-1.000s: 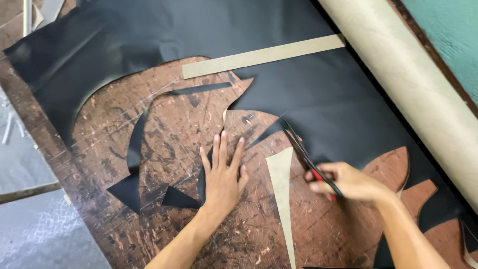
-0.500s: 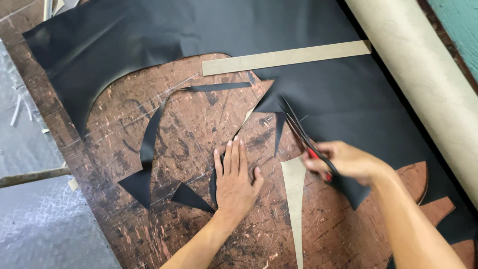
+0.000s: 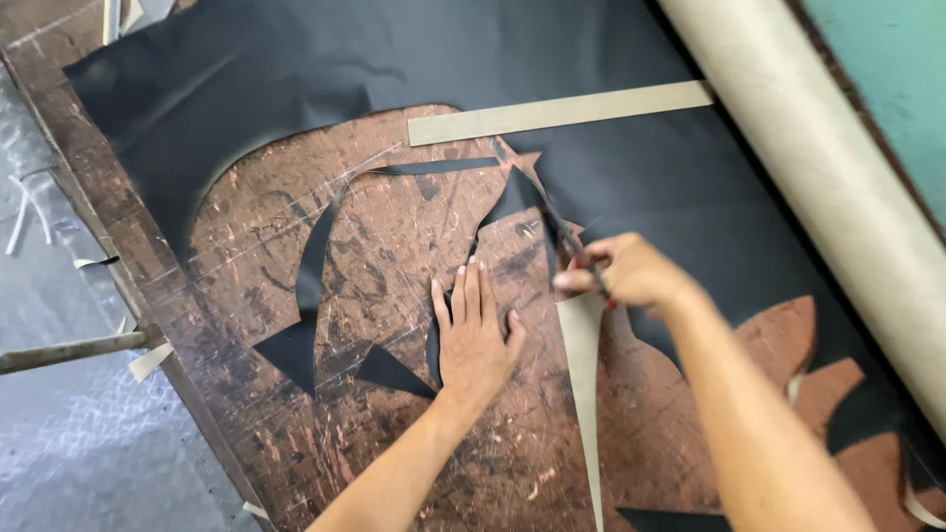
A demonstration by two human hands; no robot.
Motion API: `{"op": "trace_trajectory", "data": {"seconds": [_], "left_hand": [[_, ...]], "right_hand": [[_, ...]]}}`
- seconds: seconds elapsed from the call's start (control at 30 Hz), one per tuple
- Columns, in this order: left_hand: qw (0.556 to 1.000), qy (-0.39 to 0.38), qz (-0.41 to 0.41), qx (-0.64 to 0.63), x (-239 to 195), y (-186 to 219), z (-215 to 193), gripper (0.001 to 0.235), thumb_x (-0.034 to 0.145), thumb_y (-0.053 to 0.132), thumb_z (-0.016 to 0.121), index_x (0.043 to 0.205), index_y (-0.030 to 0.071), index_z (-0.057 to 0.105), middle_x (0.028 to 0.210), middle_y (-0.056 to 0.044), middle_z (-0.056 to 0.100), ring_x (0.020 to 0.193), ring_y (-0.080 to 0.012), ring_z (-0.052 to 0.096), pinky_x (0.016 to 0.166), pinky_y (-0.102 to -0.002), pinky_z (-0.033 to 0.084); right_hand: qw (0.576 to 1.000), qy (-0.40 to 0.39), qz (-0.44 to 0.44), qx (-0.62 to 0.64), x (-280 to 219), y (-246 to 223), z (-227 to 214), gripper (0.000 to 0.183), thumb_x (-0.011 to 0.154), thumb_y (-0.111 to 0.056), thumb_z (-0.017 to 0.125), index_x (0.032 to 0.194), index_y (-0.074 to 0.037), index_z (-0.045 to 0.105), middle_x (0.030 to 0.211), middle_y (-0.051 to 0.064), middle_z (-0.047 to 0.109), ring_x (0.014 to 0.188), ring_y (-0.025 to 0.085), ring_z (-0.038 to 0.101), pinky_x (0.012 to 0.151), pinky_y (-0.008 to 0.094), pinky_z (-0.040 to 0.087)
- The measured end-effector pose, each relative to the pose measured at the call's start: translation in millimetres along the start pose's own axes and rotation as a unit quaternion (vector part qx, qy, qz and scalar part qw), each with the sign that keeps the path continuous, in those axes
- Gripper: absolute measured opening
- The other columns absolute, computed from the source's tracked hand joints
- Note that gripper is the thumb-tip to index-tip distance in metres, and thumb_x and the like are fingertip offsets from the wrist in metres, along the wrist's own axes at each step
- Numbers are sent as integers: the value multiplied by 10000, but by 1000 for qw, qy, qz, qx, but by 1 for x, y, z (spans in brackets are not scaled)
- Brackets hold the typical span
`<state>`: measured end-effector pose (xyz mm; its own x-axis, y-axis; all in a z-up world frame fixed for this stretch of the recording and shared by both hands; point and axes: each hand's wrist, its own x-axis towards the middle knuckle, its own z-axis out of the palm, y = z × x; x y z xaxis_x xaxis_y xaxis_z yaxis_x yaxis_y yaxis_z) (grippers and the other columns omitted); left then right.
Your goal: The person uses shears to cut black leather along the edges of a beige paper template placed on a wooden workbench. The person repeatedly repositions the template and cuts multiple pieces, then separates the cut leather from the paper and sets the pieces aside.
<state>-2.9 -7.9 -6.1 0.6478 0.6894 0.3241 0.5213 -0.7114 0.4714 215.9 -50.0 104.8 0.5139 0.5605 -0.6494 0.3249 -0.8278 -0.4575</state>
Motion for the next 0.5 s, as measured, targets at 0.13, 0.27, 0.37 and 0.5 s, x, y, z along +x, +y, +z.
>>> {"op": "trace_trajectory", "data": {"seconds": [0.13,0.27,0.37,0.5], "left_hand": [[998,-37,39,23,-7,-26,8,724,958,391,528,1479,-92,389,1553,-232,401,1480,-354,318,1224,-637,143],[962,-79,58,254,-29,-136,-17,784,878,441,533,1510,1,383,1574,-186,389,1493,-372,268,1178,-648,122],[969,-60,-152,186,-58,-239,-66,788,879,417,560,1523,-1,384,1592,-197,364,1509,-394,243,1198,-647,117],[916,-61,-360,166,-112,-272,-89,796,879,385,596,1541,-3,384,1615,-212,331,1531,-424,210,1224,-645,110]], "right_hand": [[989,95,-100,-49,-73,50,38,384,686,-376,907,865,-70,759,622,12,570,607,112,499,558,313,425],[981,154,-95,-73,-207,162,63,571,665,-368,968,770,39,582,715,56,427,697,152,442,611,333,410],[978,206,29,-19,-309,254,102,529,677,-310,955,843,36,590,745,58,472,724,158,480,631,323,422],[946,212,197,144,-392,365,174,492,693,-232,937,939,32,601,784,60,533,760,165,532,658,310,437]]}}
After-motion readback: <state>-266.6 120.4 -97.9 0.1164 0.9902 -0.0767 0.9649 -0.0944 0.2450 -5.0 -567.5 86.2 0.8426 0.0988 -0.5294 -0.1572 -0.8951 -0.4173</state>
